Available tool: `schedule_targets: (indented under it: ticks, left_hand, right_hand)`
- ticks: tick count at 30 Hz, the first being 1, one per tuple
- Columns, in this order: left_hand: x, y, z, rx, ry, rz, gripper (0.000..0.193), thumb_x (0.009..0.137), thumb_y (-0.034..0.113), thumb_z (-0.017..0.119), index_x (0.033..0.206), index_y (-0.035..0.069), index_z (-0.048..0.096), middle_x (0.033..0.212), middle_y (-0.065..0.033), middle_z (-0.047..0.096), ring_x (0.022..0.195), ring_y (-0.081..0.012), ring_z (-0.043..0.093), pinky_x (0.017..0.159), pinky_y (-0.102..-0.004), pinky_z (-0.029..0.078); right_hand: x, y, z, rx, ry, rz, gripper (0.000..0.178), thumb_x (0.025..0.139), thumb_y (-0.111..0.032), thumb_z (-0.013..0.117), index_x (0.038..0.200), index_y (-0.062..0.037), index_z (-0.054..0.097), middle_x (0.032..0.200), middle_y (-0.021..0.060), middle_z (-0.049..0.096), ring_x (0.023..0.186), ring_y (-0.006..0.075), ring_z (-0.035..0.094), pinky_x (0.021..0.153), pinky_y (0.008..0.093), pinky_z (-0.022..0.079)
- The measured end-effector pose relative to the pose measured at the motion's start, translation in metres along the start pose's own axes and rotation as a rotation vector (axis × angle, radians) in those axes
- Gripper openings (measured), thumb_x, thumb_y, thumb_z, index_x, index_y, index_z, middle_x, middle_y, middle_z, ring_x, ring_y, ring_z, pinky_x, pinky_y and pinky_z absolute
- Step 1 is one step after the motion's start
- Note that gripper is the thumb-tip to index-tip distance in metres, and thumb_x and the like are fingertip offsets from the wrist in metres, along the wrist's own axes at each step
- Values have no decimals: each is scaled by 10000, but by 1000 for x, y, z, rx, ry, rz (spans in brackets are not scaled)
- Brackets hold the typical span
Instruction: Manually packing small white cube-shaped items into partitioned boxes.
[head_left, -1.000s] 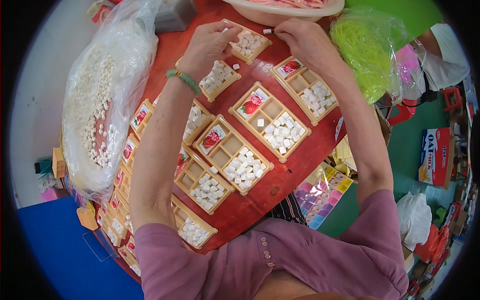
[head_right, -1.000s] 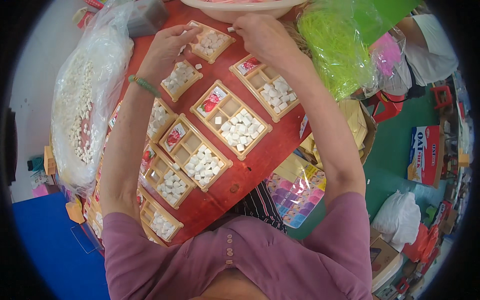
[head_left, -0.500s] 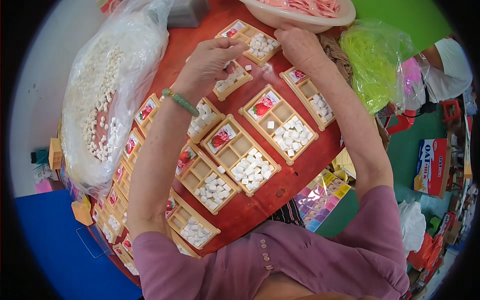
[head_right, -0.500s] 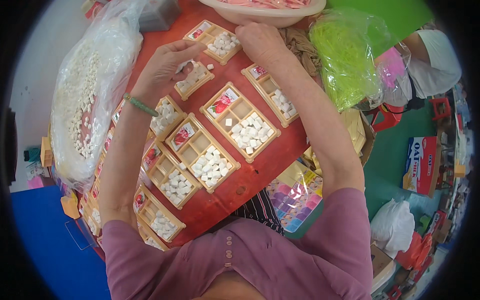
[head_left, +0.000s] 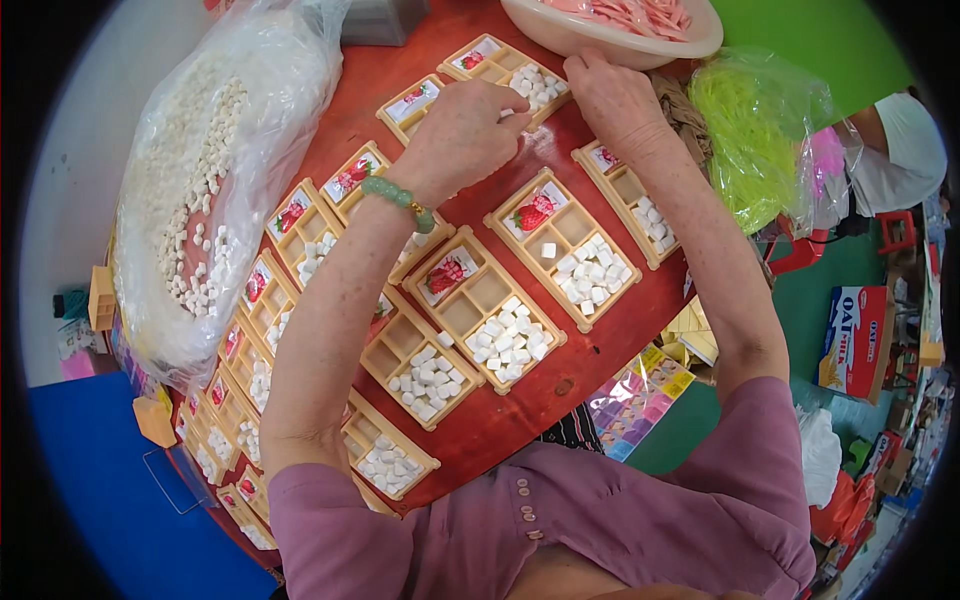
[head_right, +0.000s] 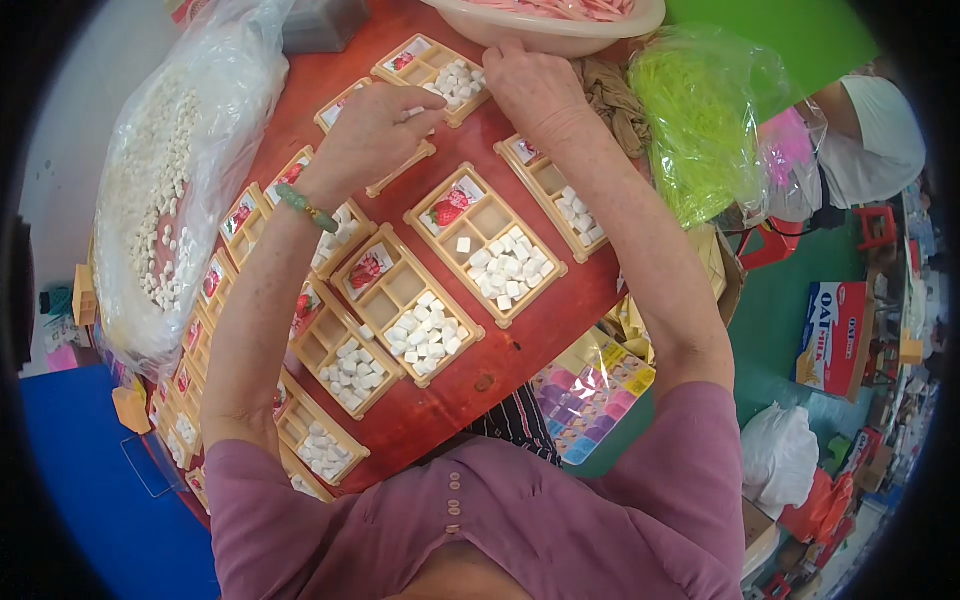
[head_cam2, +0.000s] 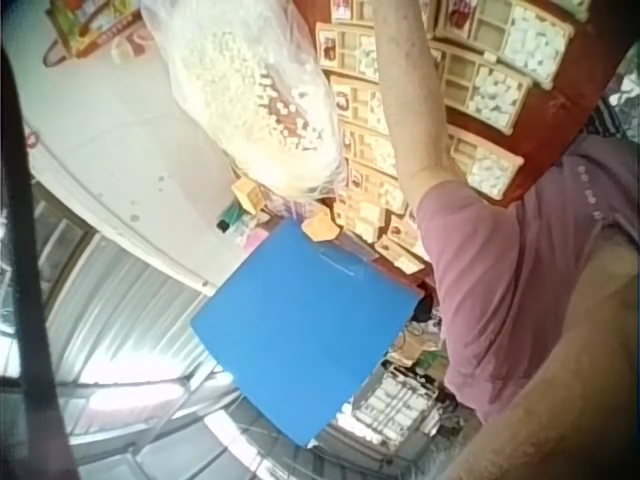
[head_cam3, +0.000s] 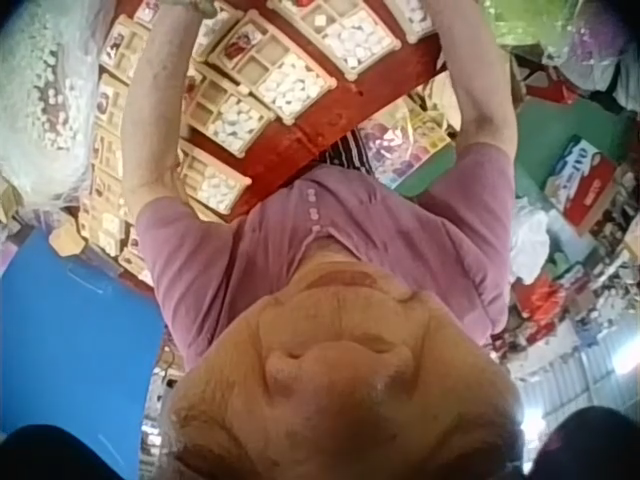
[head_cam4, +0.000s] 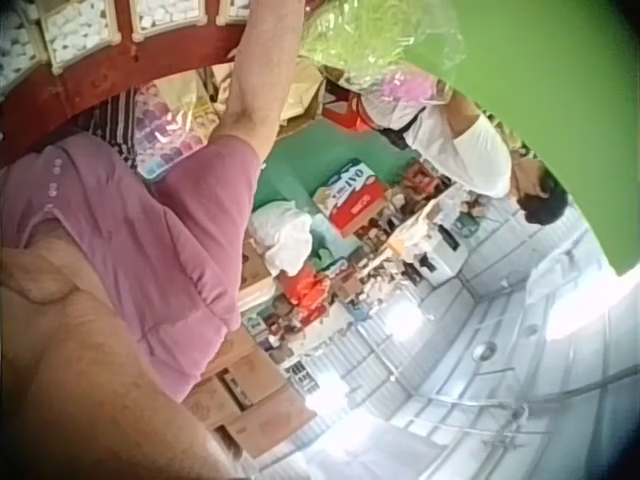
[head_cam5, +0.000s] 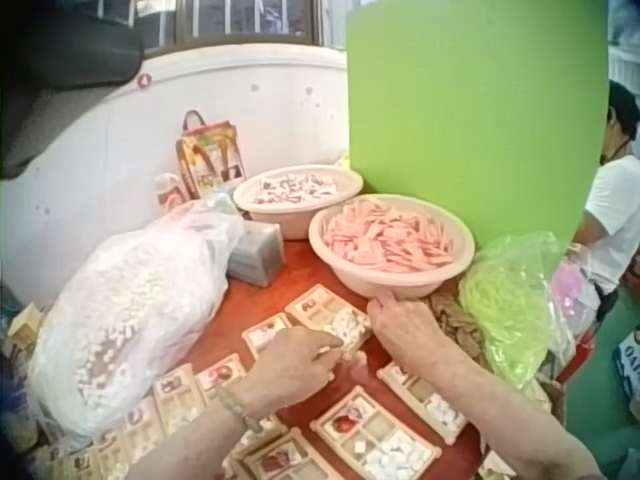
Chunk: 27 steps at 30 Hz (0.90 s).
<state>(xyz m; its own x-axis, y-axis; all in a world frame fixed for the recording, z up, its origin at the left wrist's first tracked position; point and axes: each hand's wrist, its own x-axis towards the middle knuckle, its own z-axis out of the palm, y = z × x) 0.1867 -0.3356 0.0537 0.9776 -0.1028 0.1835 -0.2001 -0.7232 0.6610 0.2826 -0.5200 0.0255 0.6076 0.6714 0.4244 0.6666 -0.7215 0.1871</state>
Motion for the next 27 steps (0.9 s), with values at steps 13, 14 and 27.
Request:
schedule_targets:
  ticks: [13, 14, 27]
  left_hand:
    - [2, 5, 16, 295, -82, 46, 210, 869, 135, 608, 1012, 39, 727, 908, -239, 682, 881, -393, 661, 799, -484, 513]
    - [1, 4, 16, 294, -78, 39, 210, 869, 135, 608, 1012, 39, 727, 908, -239, 682, 881, -393, 661, 799, -484, 513]
    - [2, -7, 11, 169, -38, 73, 225, 863, 149, 614, 1023, 32, 721, 888, -225, 688, 853, -376, 664, 787, -461, 507]
  right_hand:
    - [18, -7, 14, 225, 19, -10, 73, 878, -102, 563, 931, -59, 537, 959, 176, 651, 877, 408, 635, 731, 502, 522]
    - [20, -8, 14, 227, 18, -17, 73, 878, -102, 563, 931, -59, 537, 959, 176, 651, 877, 408, 635, 731, 502, 522]
    - [36, -2, 14, 191, -154, -50, 150, 851, -127, 601, 971, -53, 653, 951, 175, 674, 937, 376, 648, 801, 467, 523]
